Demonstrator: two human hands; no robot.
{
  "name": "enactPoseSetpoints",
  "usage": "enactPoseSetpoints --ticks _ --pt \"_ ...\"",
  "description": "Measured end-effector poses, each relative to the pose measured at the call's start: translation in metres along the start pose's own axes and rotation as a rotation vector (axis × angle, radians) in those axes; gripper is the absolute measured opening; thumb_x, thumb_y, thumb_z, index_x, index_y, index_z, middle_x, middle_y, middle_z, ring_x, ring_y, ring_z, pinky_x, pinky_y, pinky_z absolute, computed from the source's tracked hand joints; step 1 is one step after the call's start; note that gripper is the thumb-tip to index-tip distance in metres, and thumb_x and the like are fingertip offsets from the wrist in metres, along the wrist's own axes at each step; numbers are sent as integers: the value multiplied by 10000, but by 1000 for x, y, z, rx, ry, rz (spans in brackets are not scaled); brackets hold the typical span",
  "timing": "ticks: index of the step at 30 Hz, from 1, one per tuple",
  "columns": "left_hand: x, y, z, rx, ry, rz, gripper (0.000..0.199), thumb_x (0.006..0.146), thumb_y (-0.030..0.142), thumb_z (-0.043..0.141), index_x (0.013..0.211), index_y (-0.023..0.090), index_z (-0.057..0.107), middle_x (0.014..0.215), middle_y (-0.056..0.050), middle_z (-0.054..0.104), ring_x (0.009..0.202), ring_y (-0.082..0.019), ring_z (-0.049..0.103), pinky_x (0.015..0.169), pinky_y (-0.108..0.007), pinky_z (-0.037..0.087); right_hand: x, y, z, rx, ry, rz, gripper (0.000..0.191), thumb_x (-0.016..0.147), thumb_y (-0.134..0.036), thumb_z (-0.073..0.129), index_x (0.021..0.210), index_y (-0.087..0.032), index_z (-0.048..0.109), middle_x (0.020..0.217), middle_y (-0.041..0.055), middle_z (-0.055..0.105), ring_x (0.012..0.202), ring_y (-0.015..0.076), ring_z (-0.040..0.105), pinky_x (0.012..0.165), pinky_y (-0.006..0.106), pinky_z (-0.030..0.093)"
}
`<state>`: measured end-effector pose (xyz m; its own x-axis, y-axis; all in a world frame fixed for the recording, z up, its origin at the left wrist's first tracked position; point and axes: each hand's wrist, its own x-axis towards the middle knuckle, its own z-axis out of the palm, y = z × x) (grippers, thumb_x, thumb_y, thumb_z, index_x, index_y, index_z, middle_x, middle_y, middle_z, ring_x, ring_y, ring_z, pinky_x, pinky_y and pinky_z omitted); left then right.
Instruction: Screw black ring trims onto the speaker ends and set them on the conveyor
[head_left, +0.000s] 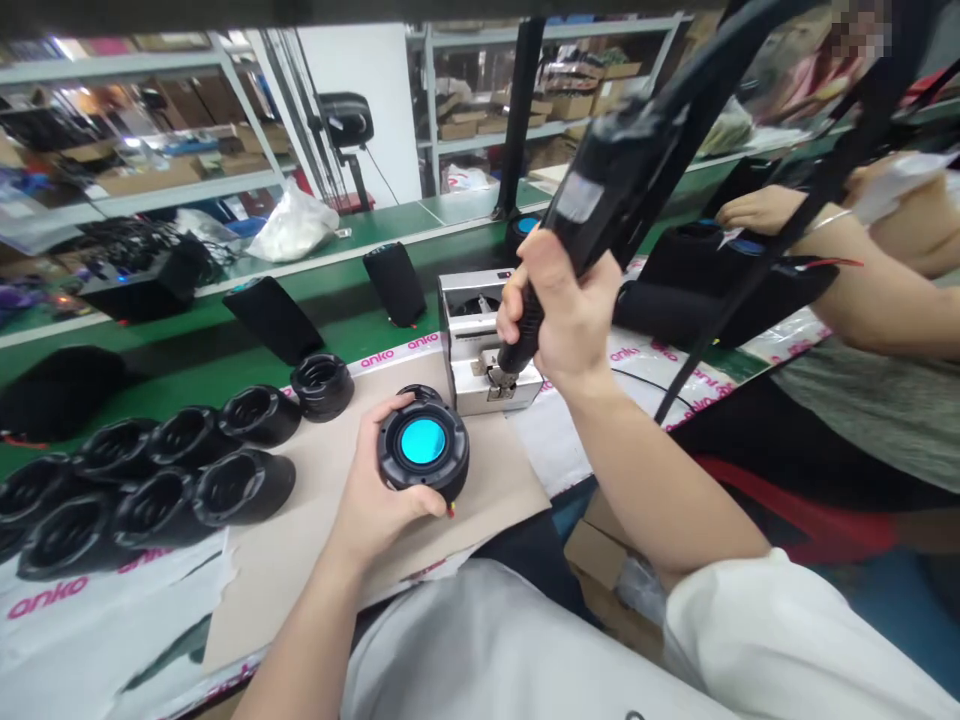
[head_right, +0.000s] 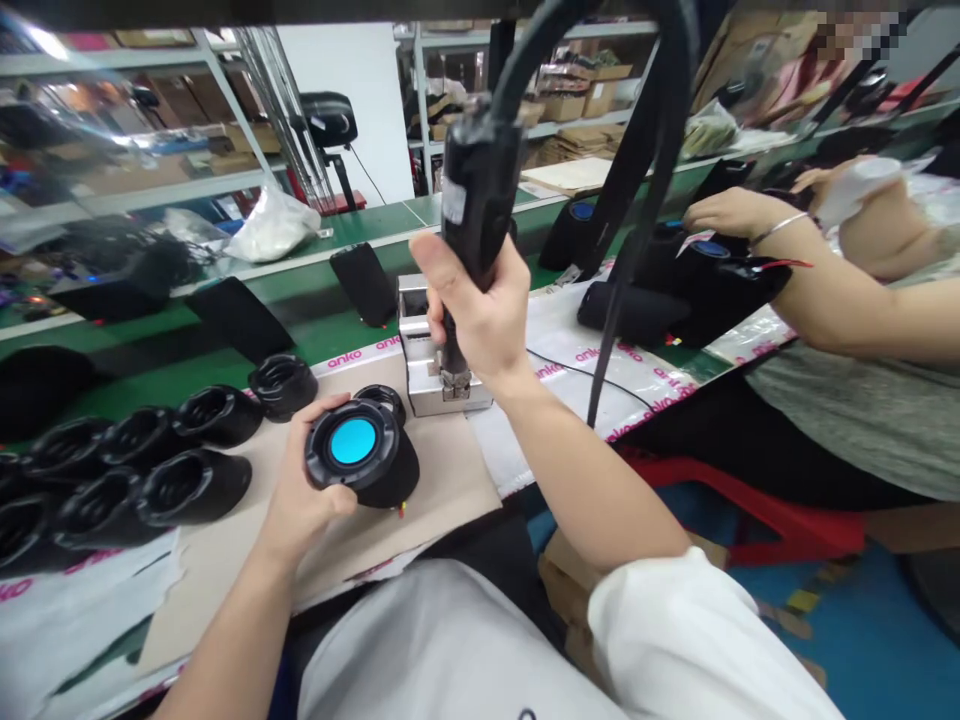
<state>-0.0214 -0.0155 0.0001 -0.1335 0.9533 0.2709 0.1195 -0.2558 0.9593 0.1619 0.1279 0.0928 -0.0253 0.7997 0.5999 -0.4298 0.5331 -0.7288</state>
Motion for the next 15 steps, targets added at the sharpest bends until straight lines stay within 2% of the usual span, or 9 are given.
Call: enactPoseSetpoints --ticks 4,8,11,15 --pt "-1 -1 -1 14 -2 -12 1127 523 860 926 1378 234 542 1319 -161 705 1181 -374 755 989 -459 624 -6 23 -5 -31 8 31 507 898 -633 861 869 -256 524 560 -75 533 371 128 457 374 280 335" --pt "-1 -2 0 -4 -1 -4 1120 527 861 923 1378 239 544 1322 -163 709 1189 -378 755 1014 -476 621 -8 23 -8 -19 -40 79 524 883 -642 873 868 -259 517 548 -73 542 360 134 461 357 277 338" --pt "-1 -3 0 -11 -10 0 1114 548 837 934 1399 234 541 1352 -172 706 1222 -382 746 1045 -486 612 -8 2 0 31 -60 158 526 877 -641 870 859 -258 509 538 -65 542 351 143 456 321 285 321" --pt "-3 -2 0 -31 -16 21 1066 578 773 966 1400 235 551 1374 -165 711 1248 -371 743 1069 -476 602 -4 -48 40 74 -30 57 514 928 -713 754 939 -252 526 577 -74 464 397 116 433 364 279 352"
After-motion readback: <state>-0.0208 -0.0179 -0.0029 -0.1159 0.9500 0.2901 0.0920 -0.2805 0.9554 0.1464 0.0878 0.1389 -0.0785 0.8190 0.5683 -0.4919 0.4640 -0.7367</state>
